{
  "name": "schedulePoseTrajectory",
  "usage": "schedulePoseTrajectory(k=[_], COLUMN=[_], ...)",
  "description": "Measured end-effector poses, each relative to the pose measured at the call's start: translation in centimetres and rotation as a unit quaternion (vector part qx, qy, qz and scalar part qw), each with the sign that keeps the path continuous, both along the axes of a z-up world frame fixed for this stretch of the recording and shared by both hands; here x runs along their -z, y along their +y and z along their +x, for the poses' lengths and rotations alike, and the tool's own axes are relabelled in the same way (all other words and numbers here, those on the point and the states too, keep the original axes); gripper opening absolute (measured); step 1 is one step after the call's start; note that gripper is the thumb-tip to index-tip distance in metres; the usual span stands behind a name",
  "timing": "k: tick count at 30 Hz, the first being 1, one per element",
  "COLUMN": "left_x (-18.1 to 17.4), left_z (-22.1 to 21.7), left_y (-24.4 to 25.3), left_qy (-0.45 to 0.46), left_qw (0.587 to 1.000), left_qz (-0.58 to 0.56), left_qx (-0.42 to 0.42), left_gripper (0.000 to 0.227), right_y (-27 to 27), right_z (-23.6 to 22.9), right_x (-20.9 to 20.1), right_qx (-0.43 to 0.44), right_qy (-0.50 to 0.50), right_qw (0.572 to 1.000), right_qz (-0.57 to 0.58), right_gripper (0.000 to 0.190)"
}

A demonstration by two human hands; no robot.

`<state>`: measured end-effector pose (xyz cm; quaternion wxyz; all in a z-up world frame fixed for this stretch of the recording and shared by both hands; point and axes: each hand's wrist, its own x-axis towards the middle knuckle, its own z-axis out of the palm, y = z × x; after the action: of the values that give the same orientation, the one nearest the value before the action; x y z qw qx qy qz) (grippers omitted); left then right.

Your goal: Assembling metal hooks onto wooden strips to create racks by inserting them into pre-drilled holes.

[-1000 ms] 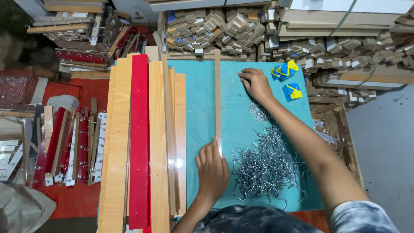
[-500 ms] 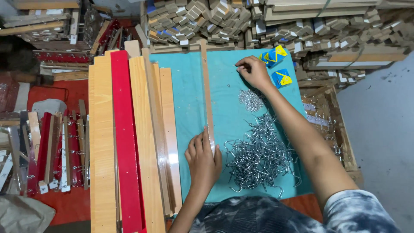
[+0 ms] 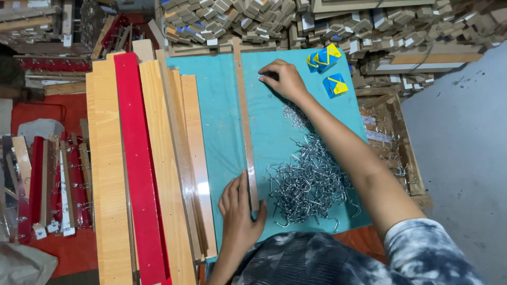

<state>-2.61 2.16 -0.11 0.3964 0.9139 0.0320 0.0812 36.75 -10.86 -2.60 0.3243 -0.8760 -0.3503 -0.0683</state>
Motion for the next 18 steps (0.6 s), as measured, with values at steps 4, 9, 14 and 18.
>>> schedulePoseTrajectory(k=[4,9,14,18], left_x=[0.2,0.6,0.0,0.6], left_z=[-0.6,-0.8,-0.1,0.5], left_y=[0.1,-0.1,-0.7,-1.5], left_qy=[-0.030,-0.052,-0.037,-0.036], left_qw=[1.000,0.998,0.999,0.998], left_qz=[0.004,0.019,0.018,0.044], left_qx=[0.005,0.002,-0.013,-0.035], left_gripper=[0.081,0.081,0.087,0.091], right_y=[1.2,1.2,0.1,-1.1], right_z=[0.2,-2.7,-12.5,-20.6], right_x=[1.2,-0.9,-5.0,-6.5], right_qx=[0.045,-0.002,-0.051,-0.092], right_qy=[0.007,0.064,0.196,0.264], right_qw=[0.998,0.995,0.971,0.954], right_qz=[0.044,0.080,0.130,0.105], right_gripper=[0.009,0.008,0.010,0.014])
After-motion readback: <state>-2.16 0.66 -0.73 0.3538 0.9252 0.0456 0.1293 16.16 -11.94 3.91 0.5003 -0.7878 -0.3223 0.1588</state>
